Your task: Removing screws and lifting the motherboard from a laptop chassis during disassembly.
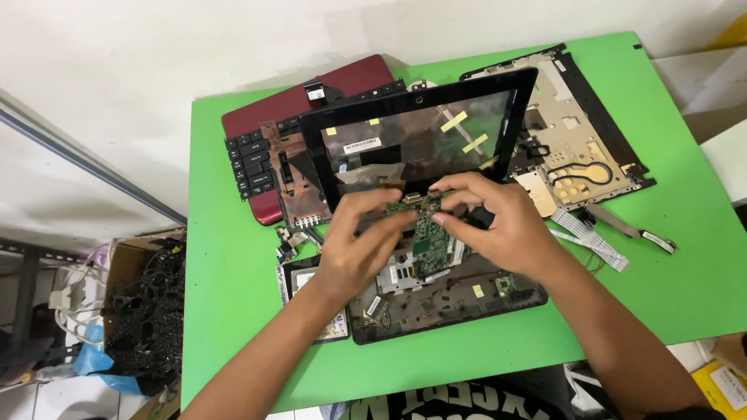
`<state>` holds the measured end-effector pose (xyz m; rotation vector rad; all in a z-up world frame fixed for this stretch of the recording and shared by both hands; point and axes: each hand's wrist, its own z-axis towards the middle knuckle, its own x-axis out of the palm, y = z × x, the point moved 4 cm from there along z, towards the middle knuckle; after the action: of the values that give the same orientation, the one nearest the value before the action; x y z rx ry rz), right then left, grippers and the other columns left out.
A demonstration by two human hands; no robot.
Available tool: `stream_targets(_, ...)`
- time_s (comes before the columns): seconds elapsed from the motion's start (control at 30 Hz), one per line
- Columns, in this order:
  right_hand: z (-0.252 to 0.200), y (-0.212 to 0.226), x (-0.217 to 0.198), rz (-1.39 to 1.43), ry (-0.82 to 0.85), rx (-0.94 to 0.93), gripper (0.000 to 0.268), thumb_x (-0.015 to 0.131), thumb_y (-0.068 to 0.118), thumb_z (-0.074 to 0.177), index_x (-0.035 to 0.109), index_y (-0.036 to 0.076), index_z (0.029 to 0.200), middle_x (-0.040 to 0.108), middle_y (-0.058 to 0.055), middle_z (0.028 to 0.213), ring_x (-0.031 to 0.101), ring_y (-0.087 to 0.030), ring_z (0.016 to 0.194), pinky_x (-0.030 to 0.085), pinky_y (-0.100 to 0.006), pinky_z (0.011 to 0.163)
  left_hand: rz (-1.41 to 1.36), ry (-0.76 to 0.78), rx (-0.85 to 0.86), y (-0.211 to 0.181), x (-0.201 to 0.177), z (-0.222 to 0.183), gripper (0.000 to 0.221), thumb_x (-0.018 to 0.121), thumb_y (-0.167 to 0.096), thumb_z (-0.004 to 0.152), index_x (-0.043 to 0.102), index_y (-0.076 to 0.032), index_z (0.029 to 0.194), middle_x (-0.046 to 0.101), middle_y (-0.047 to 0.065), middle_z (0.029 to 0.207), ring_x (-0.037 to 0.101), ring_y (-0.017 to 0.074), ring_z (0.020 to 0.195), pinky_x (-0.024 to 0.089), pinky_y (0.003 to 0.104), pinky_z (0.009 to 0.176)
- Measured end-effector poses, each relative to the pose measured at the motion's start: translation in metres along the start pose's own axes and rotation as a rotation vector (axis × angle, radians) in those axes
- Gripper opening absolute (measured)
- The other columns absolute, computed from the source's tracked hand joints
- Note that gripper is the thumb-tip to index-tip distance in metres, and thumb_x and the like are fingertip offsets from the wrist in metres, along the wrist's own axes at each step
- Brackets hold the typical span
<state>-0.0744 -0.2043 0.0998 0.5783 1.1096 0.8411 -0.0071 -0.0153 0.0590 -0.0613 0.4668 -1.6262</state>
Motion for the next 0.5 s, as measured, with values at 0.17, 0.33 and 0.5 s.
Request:
stream_targets(0.17, -0.005, 0.004, 0.003, -0.068, -0.115, -0.133, 0.038, 0.078, 0.005, 0.088, 0.071, 0.002, 0.125, 0.079, -0.017, 0.089, 0.077, -0.032, 0.077, 0.06, -0.04, 0.064, -0.234, 0.06, -0.329, 0.008, 0.009, -0.01, 0.033, 0.069, 0.0, 0.096, 0.058, 0.003, 0.127, 0.069, 0.021, 0.116, 0.069, 0.038, 0.103, 0.058, 0.048, 0.084)
stream_targets(0.33, -0.011, 0.007, 0.004, -0.325, -0.211, -0.346, 0.038, 0.081, 0.004, 0.085, 0.073, 0.003, 0.123, 0.08, -0.013, 0.088, 0.078, -0.026, 0.079, 0.062, -0.034, 0.065, -0.397, 0.088, -0.489, 0.023, 0.019, -0.022, 0.018, 0.075, -0.007, 0.091, 0.072, -0.001, 0.107, 0.077, 0.015, 0.089, 0.075, 0.0314, 0.079, 0.058, 0.041, 0.071)
stream_targets(0.5, -0.011, 0.021, 0.003, -0.402, -0.241, -0.443, 0.036, 0.081, 0.001, 0.084, 0.074, 0.0, 0.119, 0.079, -0.016, 0.084, 0.078, -0.025, 0.073, 0.061, -0.032, 0.06, -0.375, 0.081, -0.489, 0.018, 0.008, -0.003, 0.012, 0.085, -0.009, 0.084, 0.074, -0.006, 0.08, 0.076, 0.012, 0.088, 0.073, 0.0297, 0.083, 0.056, 0.04, 0.077)
